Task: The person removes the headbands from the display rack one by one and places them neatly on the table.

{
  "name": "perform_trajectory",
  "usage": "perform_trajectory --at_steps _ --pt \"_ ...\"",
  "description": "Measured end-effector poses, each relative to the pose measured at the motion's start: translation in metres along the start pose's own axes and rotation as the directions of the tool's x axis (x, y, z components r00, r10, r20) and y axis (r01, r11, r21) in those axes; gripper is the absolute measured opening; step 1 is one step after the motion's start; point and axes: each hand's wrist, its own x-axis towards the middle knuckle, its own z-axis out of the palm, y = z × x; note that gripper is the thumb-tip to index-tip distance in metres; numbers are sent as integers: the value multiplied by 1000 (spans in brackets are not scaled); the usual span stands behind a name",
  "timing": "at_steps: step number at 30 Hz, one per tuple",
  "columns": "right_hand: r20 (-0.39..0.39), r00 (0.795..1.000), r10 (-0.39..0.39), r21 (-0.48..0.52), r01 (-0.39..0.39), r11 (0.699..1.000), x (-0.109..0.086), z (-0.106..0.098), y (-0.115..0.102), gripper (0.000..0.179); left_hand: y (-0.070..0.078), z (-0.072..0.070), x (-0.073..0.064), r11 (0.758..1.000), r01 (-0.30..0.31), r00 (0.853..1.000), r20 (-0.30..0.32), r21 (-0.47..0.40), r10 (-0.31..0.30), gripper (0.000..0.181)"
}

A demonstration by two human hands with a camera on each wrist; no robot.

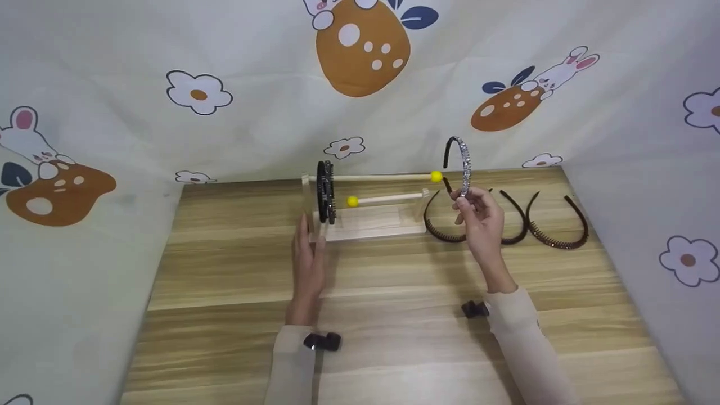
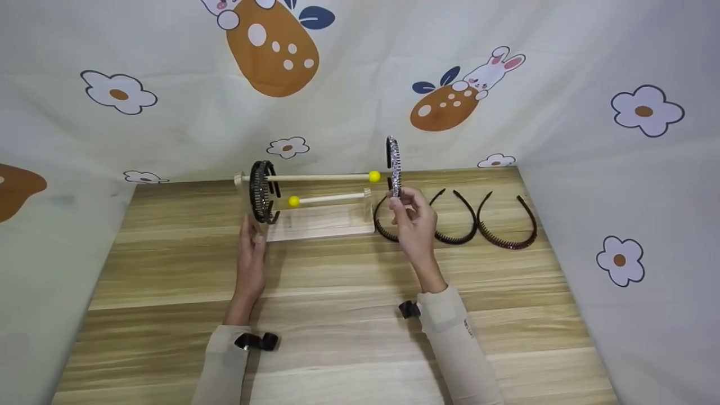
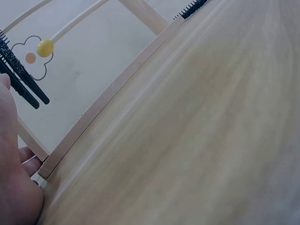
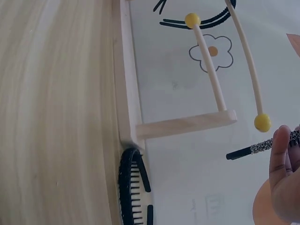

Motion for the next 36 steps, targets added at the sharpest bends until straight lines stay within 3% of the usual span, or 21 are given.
perform_trajectory --at_steps 10,18,22,28,36 --pt "13 999 47 -56 -46 997 -7 -23 4 14 0 0 0 1000 22 1000 0 21 -22 70" --pt "21 997 73 -198 -67 978 -18 -49 6 16 -1 0 0 999 41 999 0 23 -41 71" --pt "46 998 51 -255 -38 966 -24 -60 5 19 1 -1 0 999 39 999 -3 13 -39 71" --pt "90 996 11 -354 21 935 -34 -74 4 28 0 0 1 1000 17 1000 0 -11 -17 70" --pt "155 988 23 -465 53 884 -44 -90 -2 33 1 1 1 1000 17 1000 -9 -26 -17 69"
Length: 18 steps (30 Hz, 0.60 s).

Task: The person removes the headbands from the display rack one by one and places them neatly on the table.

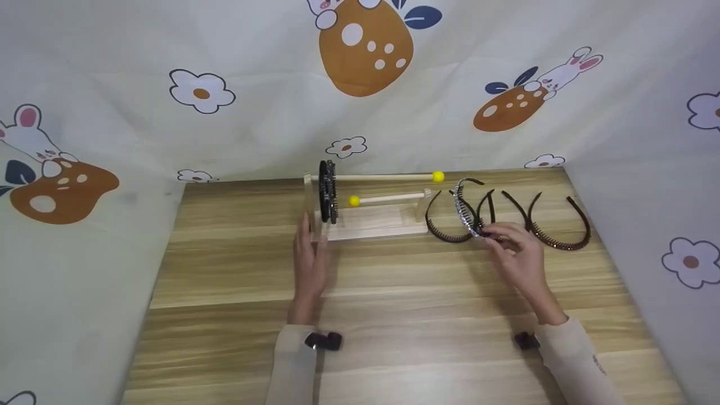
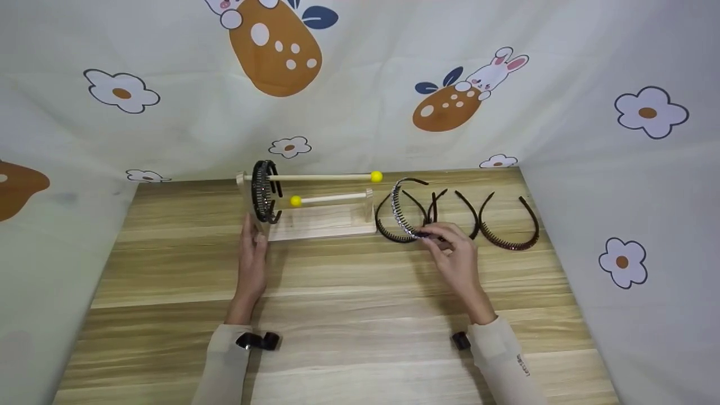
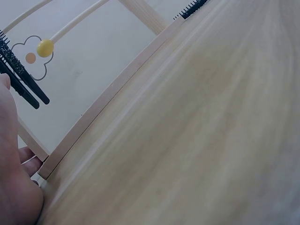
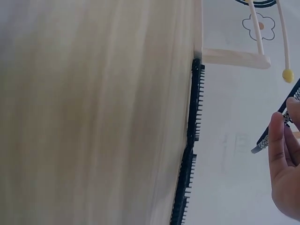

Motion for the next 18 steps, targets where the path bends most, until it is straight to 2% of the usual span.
perform_trajectory --at_steps 7,11,14,18 --pt "68 995 -75 -89 81 993 -12 -15 4 37 0 0 1 1000 -5 1000 2 9 5 69" --pt "132 982 -138 -127 155 980 -17 -22 7 39 0 -1 0 1000 3 1000 5 18 -3 69" --pt "197 959 -204 -115 230 966 -19 -26 9 41 2 -1 0 1000 9 1000 6 13 -10 69" --pt "291 916 -275 -90 313 945 -23 -29 12 45 0 -1 0 1000 2 1000 1 1 -2 69"
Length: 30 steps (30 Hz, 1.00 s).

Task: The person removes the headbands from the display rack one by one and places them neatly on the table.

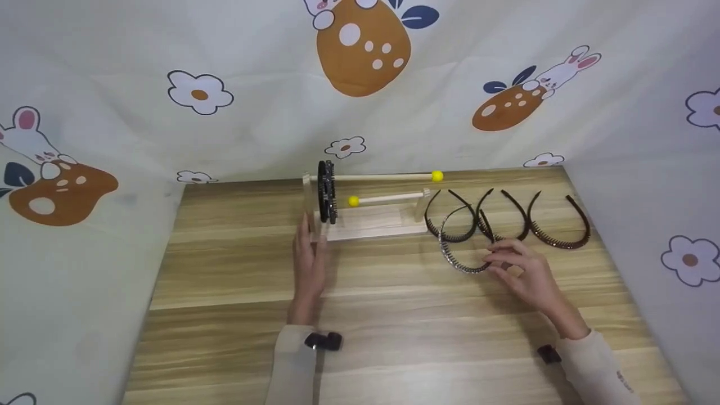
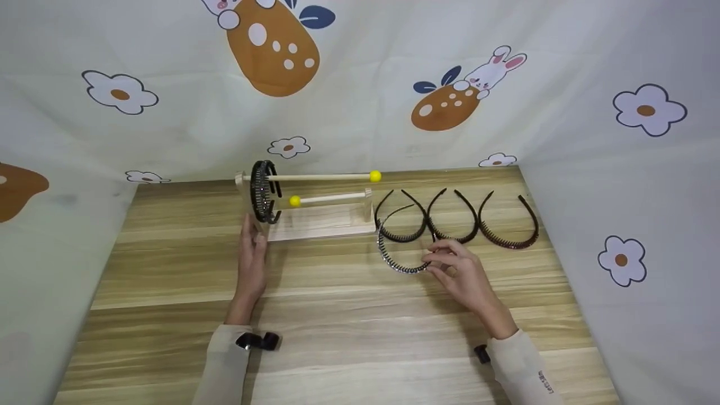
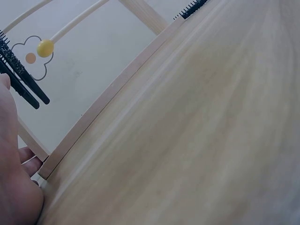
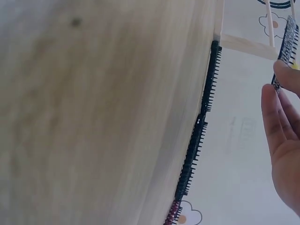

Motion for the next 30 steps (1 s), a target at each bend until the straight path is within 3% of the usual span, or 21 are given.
perform_trajectory --at_steps 12,17,23,30 --pt "169 984 -57 -36 64 997 -6 -3 4 44 0 -1 0 1000 -5 1000 -4 21 5 71" --pt "251 965 -72 -15 79 997 -9 -4 5 44 0 0 0 999 2 1000 -6 35 -2 70" --pt "359 933 -39 14 36 999 -12 -5 8 40 0 0 0 999 32 999 -3 31 -32 70" --pt "399 916 -38 -18 49 999 -14 -4 10 39 0 0 0 998 40 999 7 40 -41 70"
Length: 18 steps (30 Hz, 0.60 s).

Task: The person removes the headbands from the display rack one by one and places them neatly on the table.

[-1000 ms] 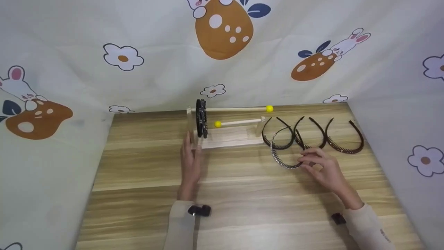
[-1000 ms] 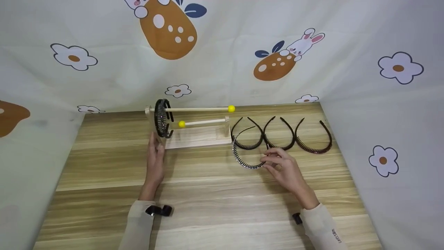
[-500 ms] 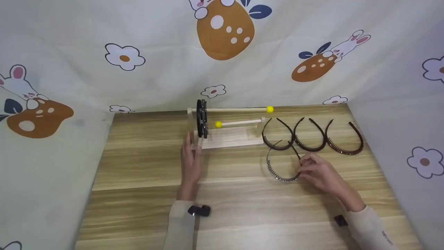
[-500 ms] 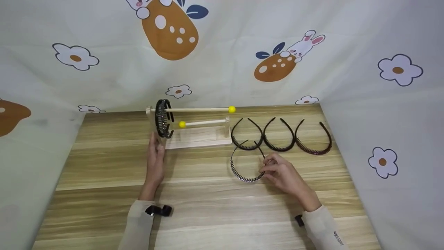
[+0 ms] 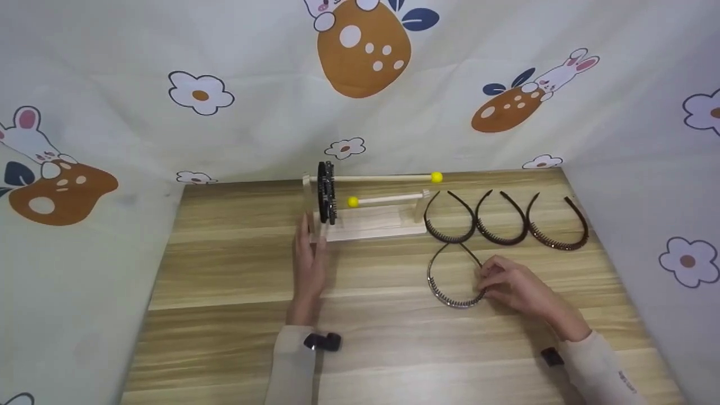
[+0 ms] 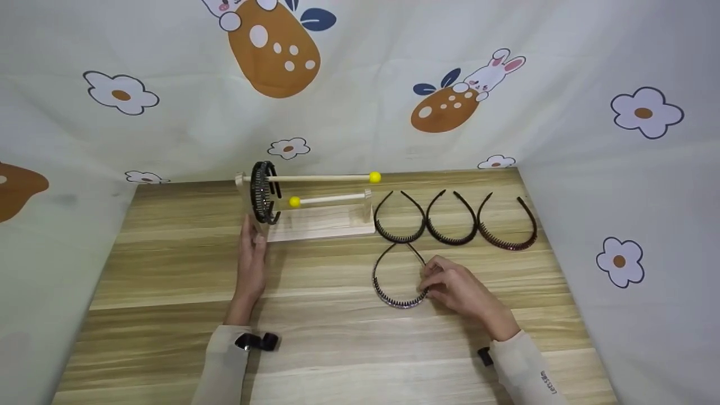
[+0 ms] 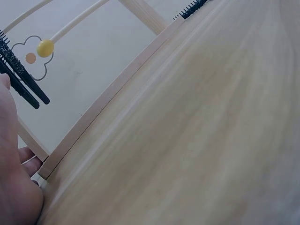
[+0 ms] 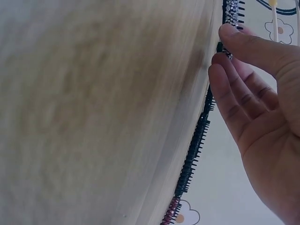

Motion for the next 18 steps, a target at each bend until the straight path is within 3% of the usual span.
perform_trajectory --at_steps 11,18 --pt "51 998 49 -84 -44 995 0 2 -1 44 1 -1 -1 1000 -14 1000 7 -14 14 71" --pt "30 993 113 -113 -109 988 1 -1 -4 48 -1 0 0 1000 -15 1000 -2 -21 15 69"
